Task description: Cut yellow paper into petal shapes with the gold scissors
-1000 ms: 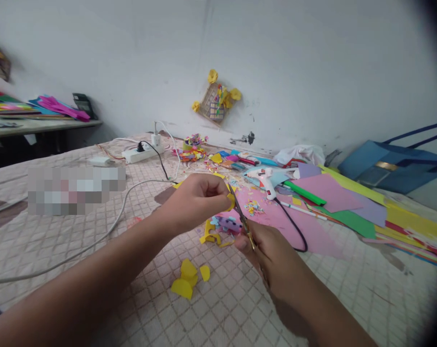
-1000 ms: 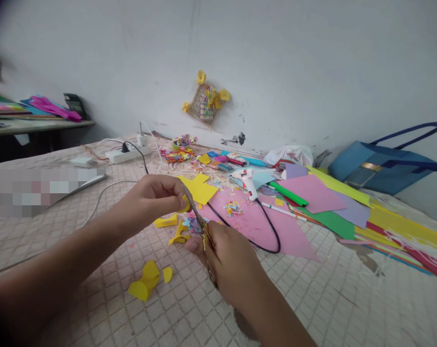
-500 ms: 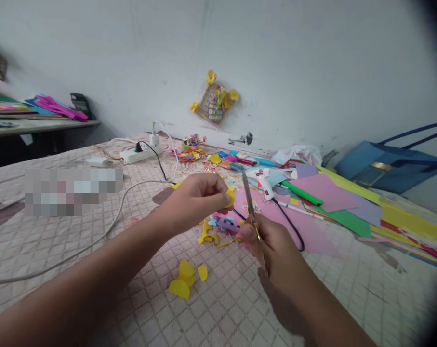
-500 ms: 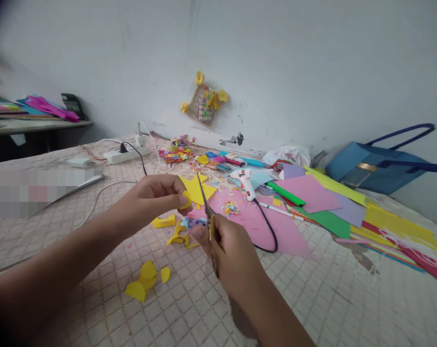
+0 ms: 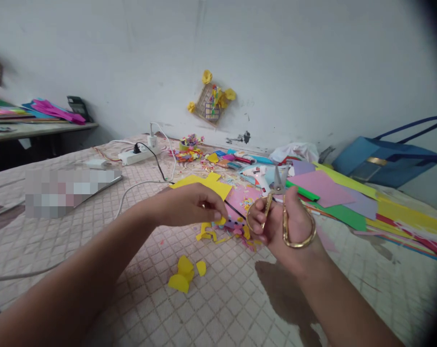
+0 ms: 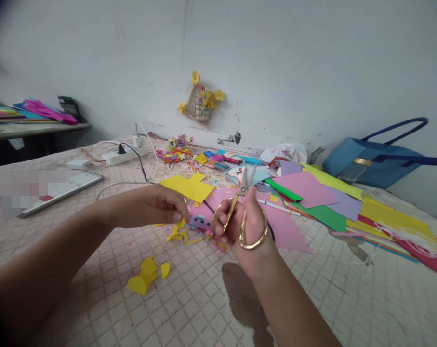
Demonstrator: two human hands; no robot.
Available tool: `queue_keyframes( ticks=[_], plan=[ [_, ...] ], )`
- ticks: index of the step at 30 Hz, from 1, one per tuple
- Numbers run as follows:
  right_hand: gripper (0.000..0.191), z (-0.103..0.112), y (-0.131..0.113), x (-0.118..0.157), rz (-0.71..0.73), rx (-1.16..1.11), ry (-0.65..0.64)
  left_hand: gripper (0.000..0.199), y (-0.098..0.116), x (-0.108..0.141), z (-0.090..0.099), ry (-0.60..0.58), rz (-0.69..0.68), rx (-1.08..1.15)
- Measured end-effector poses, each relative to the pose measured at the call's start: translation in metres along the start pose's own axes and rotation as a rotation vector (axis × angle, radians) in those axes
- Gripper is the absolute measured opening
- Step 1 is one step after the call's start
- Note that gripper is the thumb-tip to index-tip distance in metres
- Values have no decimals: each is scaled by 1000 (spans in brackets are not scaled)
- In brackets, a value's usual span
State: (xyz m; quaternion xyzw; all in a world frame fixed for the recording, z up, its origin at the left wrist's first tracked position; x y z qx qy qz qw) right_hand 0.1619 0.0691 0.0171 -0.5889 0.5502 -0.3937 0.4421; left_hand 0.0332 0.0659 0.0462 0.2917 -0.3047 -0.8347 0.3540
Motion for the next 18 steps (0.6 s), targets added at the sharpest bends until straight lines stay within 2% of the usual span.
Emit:
queue_keyframes(
  ticks=[2, 4, 7, 9, 12, 15, 18],
  plan=[
    [60, 11, -1, -4, -45, -104, 69, 21, -1, 10, -13, -251, 3, -76],
    [58, 22, -1, -10, -65, -167, 111, 24, -4, 21, -24, -448, 46, -116],
    [60, 38, -6, -17, -20, -186, 190, 28, -8, 33, -36, -616, 113, -153],
    [64, 51, -14, -20, 45, -192, 284, 29, -10, 37, -40, -665, 141, -159],
    [68, 65, -23, -20, 92, -225, 396, 29, -11, 37, -40, -667, 153, -145],
    [70, 70, -28, -19, 125, -224, 422, 26, -9, 37, -35, -663, 125, -116],
    [70, 70, -29, -19, 168, -205, 413, 21, -7, 30, -25, -589, 79, -73]
  ],
)
Point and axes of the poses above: each hand's wrist, its own x-axis away from the middle knuckle, its own z-axis out of the back of the hand, y = z × x, the point moved 8 cm from there along -x, towards the middle knuckle, and after that the axes turned 11 degrees about y, right-handed, at the moved point
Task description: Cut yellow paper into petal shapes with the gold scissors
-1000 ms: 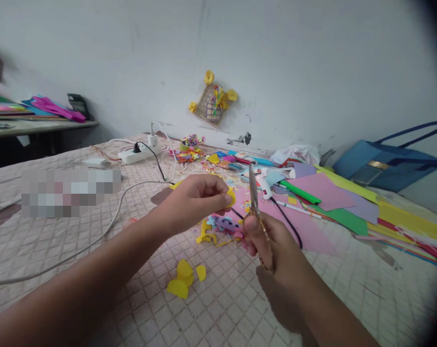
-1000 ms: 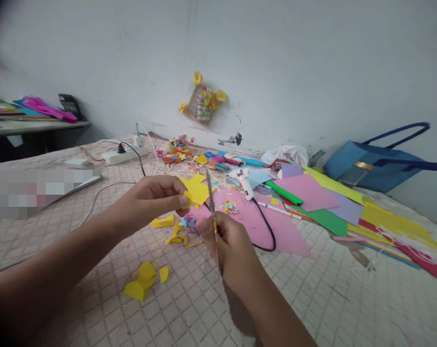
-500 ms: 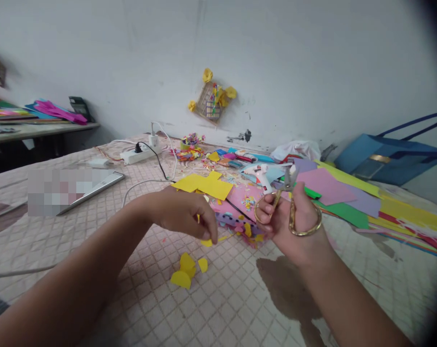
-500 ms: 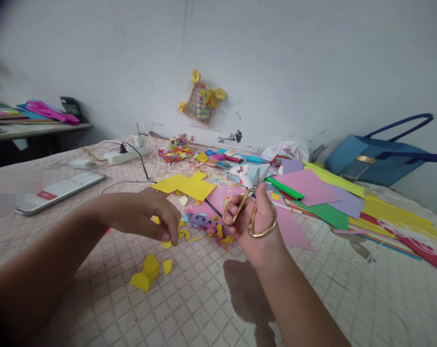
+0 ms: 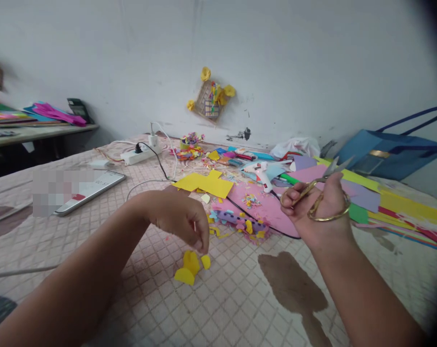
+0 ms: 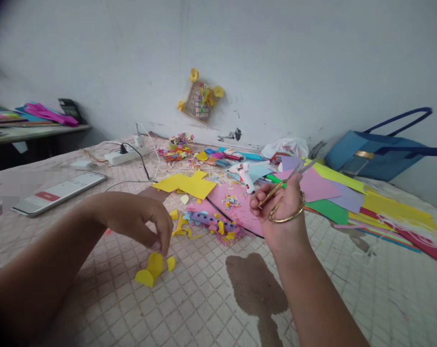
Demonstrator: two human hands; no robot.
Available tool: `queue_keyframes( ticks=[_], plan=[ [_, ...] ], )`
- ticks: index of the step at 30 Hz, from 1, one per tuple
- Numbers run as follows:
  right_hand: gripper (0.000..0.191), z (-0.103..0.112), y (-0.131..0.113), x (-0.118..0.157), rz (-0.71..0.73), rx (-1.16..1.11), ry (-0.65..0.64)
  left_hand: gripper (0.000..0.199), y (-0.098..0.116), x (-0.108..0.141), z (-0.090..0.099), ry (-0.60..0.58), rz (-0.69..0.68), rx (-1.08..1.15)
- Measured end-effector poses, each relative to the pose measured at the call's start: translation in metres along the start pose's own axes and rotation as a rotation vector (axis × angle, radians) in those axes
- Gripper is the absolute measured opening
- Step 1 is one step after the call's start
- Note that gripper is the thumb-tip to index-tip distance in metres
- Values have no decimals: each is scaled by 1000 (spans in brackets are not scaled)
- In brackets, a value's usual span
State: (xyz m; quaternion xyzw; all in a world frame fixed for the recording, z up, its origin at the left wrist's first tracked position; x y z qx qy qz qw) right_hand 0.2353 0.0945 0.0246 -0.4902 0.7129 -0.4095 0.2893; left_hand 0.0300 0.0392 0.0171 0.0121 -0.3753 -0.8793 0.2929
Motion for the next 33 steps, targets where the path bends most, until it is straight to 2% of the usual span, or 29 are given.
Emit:
queue_keyframes(
  ticks=[1, 3, 7, 9, 12, 16, 20, 24, 27, 30, 33],
  plan=[
    [68, 0, 0, 0, 15, 1, -4, 21, -2, -1, 7, 58, -3, 4],
    [65, -1, 1, 0, 48, 19, -20, 21, -13, -6, 26, 250, 32, -32],
    [58, -4, 4, -2, 80, 101, -63, 25, -51, 0, 77, 873, 279, -346],
    [60, -5, 4, -1, 101, 101, -59, 34, -68, -1, 84, 986, 330, -412],
    [63, -4, 3, 5, 142, 28, -11, 41, -94, -4, 90, 1071, 399, -444],
    [63, -4, 6, 11, 149, 19, 27, 51, -128, -4, 91, 1087, 555, -404],
    [65, -5, 8, 12, 165, 56, 16, 56, -147, 5, 90, 1125, 661, -319],
    [63, -7, 10, 13, 188, 89, 2, 46, -149, 9, 93, 1204, 613, -161],
    [57, -5, 11, 12, 209, 154, 18, 38, -145, 12, 98, 1277, 542, 45],
    [51, -4, 14, 9, 229, 226, 15, 28, -131, 13, 101, 1314, 410, 298],
    [47, -4, 16, 4, 269, 289, -26, 28, -108, 14, 101, 1328, 238, 525]
  ],
)
Point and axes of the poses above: each hand's wrist, its own x-axis away from the middle knuckle, its own z-axis out of the back of the hand, y = z × x, the point moved 8 cm from there along -x, towards the middle knuckle, and after that the axes turned 11 degrees about y, right-handed, at the moved point
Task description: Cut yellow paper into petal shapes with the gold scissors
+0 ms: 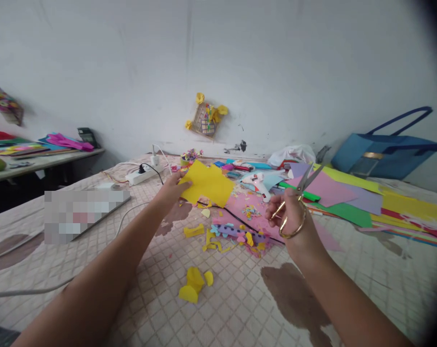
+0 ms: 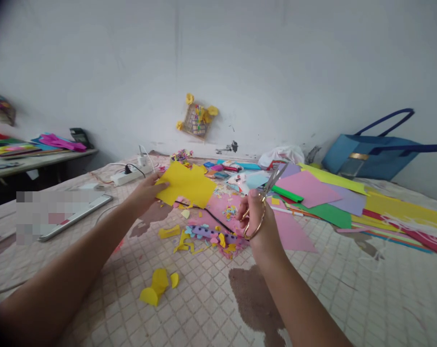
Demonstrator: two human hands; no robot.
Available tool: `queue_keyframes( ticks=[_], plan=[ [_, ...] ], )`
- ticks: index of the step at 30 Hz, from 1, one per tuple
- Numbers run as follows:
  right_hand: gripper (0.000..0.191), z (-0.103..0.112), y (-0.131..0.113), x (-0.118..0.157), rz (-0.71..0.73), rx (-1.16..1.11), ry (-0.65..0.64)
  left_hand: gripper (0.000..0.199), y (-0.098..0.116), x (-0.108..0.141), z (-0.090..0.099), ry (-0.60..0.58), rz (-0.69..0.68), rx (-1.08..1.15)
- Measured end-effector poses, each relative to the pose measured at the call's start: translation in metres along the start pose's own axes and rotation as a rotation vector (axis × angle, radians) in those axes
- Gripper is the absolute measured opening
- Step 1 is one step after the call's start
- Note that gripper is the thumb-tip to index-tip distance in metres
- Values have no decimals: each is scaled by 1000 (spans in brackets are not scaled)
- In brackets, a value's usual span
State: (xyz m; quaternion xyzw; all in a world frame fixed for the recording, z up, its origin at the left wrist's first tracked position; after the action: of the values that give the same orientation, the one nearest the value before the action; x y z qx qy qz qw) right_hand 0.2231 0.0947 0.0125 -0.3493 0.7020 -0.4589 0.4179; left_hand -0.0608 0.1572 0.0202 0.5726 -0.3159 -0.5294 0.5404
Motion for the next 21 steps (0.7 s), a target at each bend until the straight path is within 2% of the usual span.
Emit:
queue_keyframes(
  ticks=[5, 9, 13, 17, 21],
  plan=[
    [44, -8, 0, 4, 92, 165, -132, 35, 28, 19, -7, -59, -30, 290],
    [37, -26, -5, 26, 201, 414, -365, 38, 39, 29, -11, -91, -18, 500],
    [27, -36, 3, 41, 182, 604, -555, 45, 44, 37, -15, -88, 8, 495],
    [26, -33, 12, 41, 136, 641, -635, 39, 49, 45, -20, -112, 22, 497],
    [23, -30, 13, 41, 90, 634, -673, 23, 48, 53, -29, -213, 60, 450]
  ],
)
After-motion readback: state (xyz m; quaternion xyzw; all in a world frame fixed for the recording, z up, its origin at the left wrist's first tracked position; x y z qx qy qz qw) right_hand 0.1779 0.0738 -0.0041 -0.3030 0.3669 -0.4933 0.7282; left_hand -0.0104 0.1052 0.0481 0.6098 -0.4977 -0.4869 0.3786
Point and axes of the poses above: each hand's wrist, its own x-axis away from the middle knuckle, its own z-axis out of the back of the hand, y = z × x, the point moved 8 cm from there along -x, towards the middle knuckle, and after that the axes turned 11 degrees about y, right-handed, at the moved point
